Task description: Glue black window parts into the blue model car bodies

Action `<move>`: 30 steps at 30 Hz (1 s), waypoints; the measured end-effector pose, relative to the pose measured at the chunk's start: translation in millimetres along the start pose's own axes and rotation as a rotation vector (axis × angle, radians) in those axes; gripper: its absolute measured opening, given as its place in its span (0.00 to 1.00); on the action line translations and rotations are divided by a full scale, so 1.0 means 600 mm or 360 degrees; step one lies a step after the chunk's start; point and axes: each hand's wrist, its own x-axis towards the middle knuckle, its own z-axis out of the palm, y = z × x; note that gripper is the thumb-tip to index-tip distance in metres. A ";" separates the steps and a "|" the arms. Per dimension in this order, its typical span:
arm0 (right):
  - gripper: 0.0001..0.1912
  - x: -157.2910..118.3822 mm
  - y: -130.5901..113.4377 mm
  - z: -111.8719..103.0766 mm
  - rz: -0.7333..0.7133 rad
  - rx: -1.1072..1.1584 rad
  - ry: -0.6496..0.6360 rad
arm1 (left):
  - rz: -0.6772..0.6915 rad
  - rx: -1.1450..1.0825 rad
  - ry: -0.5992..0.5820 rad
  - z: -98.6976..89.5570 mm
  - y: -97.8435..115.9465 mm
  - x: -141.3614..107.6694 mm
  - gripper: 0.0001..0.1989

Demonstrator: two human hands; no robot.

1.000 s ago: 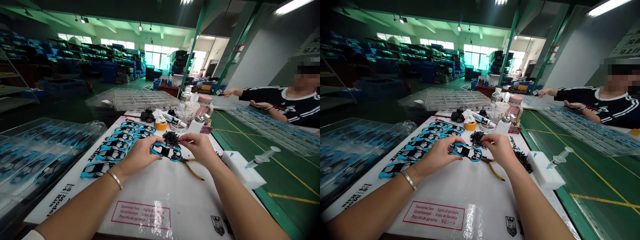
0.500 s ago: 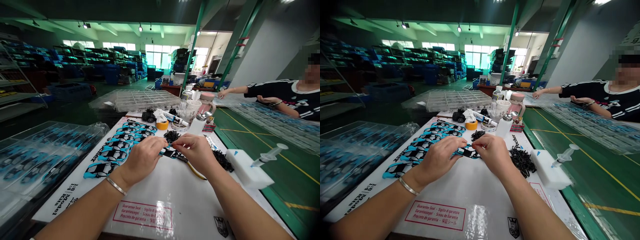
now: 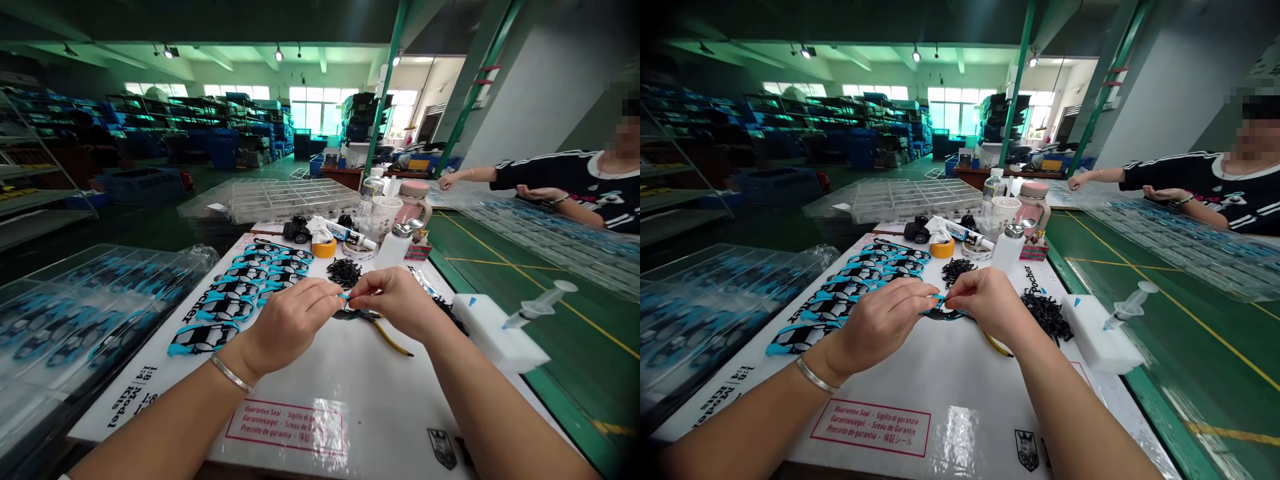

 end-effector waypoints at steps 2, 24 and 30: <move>0.04 0.001 -0.002 -0.006 0.0048 0.0100 -0.0114 | 0.0066 -0.0014 0.0022 0.000 0.002 -0.001 0.10; 0.10 -0.008 -0.002 -0.028 -0.0171 0.0242 -0.0204 | 0.0073 -0.0150 0.0083 -0.008 -0.004 -0.005 0.16; 0.15 -0.007 -0.002 -0.015 -0.0195 0.0163 -0.0110 | 0.0075 -0.0141 0.0145 -0.011 -0.002 -0.004 0.14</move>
